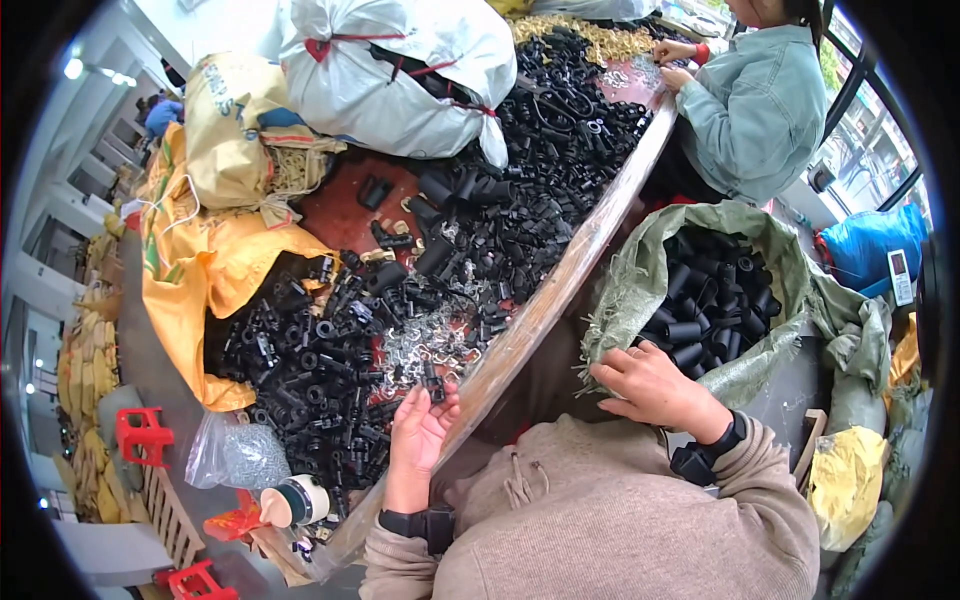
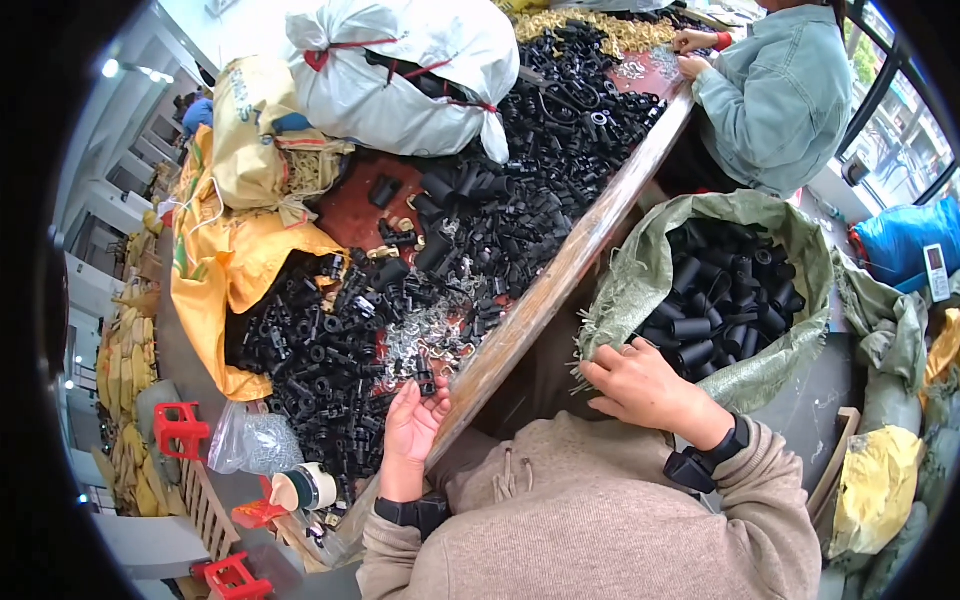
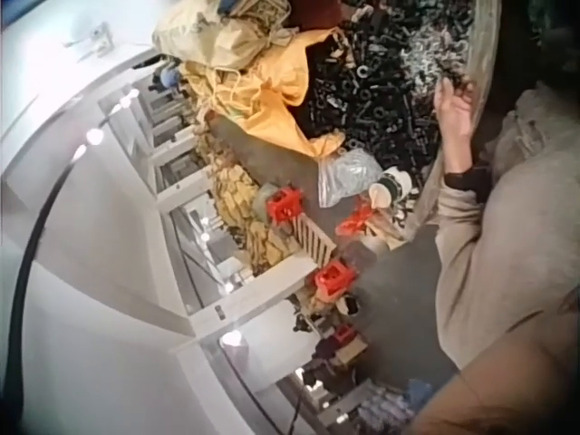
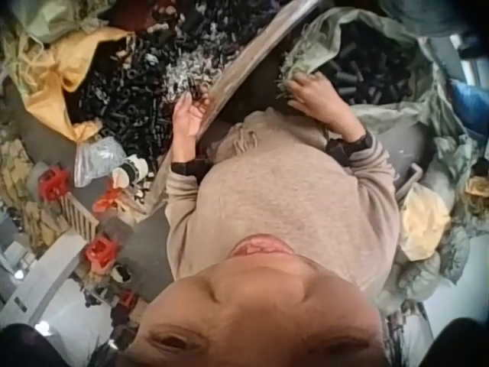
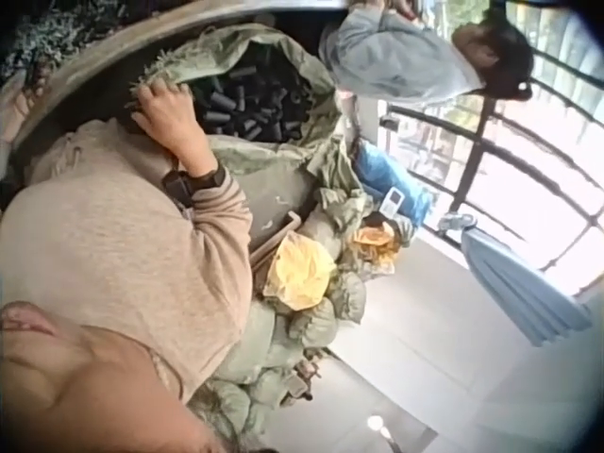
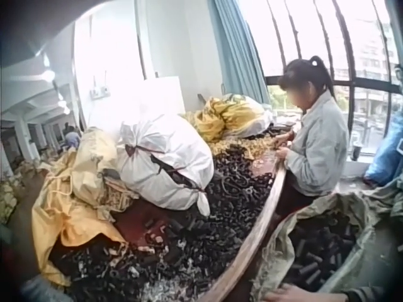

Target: The person picks up a black plastic component and a small beige part, fits the beige part into the component, and then slides a larger black plastic sleeve over the assembly. This process is repeated with several sets of components at the workstation.

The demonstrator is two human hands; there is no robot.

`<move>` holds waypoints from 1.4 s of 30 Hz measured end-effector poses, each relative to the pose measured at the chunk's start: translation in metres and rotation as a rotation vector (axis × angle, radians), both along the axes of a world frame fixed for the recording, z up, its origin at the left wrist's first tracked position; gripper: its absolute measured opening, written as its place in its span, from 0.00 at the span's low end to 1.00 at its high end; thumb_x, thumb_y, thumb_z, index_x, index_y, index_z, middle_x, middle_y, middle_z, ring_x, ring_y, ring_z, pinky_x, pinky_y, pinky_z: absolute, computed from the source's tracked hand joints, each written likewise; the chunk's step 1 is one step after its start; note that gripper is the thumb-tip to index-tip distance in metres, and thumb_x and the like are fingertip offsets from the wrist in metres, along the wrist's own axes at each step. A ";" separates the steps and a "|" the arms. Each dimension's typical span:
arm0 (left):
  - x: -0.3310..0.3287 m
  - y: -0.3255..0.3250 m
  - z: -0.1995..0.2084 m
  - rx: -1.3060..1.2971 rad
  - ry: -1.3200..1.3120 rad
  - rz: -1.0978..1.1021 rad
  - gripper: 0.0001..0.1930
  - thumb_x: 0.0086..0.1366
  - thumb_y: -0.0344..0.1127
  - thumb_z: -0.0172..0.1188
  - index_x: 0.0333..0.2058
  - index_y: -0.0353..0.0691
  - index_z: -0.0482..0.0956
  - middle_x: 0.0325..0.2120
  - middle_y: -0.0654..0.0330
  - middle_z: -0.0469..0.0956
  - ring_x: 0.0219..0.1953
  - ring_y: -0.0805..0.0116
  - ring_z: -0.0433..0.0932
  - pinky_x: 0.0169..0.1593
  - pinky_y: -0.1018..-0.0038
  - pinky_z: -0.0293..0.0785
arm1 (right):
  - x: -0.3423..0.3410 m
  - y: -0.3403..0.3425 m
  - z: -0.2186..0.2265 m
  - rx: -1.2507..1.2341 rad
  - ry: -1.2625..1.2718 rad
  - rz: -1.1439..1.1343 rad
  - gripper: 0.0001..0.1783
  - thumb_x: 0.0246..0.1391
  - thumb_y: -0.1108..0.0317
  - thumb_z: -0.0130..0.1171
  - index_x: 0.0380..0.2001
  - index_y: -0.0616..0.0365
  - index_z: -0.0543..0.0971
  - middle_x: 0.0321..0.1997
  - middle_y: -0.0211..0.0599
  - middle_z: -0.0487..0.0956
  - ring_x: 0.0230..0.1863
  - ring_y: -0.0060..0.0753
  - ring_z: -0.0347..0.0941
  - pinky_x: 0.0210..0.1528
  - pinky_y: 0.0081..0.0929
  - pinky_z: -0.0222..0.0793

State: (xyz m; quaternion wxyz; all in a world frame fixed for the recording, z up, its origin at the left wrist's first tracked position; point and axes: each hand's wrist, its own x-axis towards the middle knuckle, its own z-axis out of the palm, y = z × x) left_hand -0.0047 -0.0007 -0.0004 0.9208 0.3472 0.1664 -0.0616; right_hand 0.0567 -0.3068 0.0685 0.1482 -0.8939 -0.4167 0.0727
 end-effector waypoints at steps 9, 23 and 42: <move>-0.003 0.001 -0.009 0.093 -0.094 0.039 0.13 0.58 0.32 0.47 0.41 0.33 0.65 0.35 0.50 0.71 0.34 0.65 0.74 0.37 0.72 0.73 | 0.021 0.065 -0.014 -0.122 -0.028 0.401 0.17 0.35 0.57 0.57 0.25 0.56 0.69 0.27 0.35 0.69 0.28 0.36 0.70 0.30 0.32 0.65; -0.014 0.009 -0.018 -0.012 -0.183 0.119 0.13 0.57 0.33 0.49 0.40 0.34 0.65 0.36 0.51 0.71 0.34 0.65 0.73 0.37 0.72 0.72 | 0.011 0.216 -0.230 -0.532 0.061 0.946 0.18 0.34 0.62 0.55 0.32 0.58 0.75 0.37 0.41 0.74 0.39 0.42 0.69 0.40 0.35 0.65; -0.004 0.016 -0.004 -0.106 0.047 0.113 0.22 0.53 0.39 0.53 0.44 0.35 0.62 0.34 0.51 0.68 0.29 0.66 0.66 0.33 0.70 0.63 | -0.153 0.252 -0.345 -0.403 0.690 0.939 0.19 0.36 0.61 0.54 0.35 0.56 0.74 0.41 0.40 0.72 0.41 0.39 0.68 0.43 0.33 0.63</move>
